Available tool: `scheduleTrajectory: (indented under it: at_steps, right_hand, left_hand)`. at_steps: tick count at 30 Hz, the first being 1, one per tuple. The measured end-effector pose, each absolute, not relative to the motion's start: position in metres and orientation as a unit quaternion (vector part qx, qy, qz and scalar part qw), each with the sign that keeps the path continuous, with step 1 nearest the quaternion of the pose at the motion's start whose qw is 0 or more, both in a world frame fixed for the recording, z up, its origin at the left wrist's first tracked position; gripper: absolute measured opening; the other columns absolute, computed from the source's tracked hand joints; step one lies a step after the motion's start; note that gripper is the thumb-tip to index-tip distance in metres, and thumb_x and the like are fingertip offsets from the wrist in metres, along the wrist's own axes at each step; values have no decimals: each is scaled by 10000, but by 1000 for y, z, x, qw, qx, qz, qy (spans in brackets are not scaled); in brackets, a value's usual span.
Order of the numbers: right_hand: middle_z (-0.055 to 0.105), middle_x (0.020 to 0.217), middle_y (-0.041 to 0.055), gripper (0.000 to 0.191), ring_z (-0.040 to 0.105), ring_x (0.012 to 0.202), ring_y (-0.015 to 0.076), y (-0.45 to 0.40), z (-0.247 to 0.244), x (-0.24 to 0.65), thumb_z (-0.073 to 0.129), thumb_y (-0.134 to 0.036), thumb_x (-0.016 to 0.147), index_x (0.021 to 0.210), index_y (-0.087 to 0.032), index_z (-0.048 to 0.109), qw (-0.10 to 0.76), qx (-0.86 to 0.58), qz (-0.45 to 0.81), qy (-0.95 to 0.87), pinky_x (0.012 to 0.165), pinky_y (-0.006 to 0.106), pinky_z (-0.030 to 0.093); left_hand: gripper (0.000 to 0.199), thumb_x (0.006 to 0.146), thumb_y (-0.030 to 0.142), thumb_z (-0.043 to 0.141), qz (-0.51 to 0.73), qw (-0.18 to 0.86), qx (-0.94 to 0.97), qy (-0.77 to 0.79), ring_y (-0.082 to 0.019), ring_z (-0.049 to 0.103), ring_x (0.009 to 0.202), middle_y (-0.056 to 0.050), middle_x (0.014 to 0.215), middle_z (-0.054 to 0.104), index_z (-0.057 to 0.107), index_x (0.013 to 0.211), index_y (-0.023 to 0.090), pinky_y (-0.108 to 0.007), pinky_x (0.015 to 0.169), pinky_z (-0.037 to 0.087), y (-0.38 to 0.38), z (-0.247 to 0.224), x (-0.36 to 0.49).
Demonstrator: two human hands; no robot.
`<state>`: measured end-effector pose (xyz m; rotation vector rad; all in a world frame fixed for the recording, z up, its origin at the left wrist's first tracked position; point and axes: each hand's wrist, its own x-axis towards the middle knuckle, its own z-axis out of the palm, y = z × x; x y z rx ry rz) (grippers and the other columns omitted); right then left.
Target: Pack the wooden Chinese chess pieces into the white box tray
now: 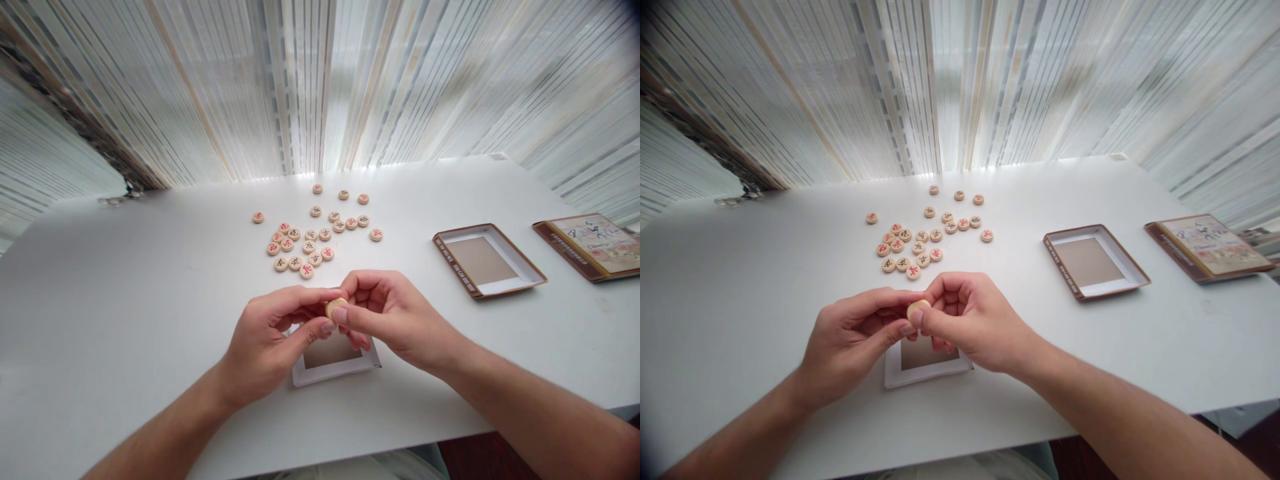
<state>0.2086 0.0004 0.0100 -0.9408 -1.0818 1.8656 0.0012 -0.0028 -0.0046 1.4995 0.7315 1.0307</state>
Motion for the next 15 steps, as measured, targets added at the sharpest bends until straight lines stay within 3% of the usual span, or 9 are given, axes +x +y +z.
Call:
scheduleTrajectory:
  at_steps: [5, 15]
  right_hand:
    - [703, 606, -20, 344, 619, 512, 92, -1, 9, 207, 1010, -306, 728, 792, -154, 708, 392, -361, 734, -421, 500, 175, 513]
    - [774, 758, 20, 199, 695, 654, 133, -3, 10, 206, 972, -224, 771, 880, -177, 812, 436, -357, 654, -505, 601, 217, 565]
  left_hand:
    - [311, 978, 95, 773, 438, 566, 627, 309, -174, 833, 930, -52, 1087, 864, 828, 1244, 247, -246, 870, 688, -3, -4, 1]
    - [226, 930, 119, 837, 466, 544, 592, 369, -147, 835, 888, -28, 1063, 877, 854, 1124, 233, -197, 840, 684, -5, 2, 2]
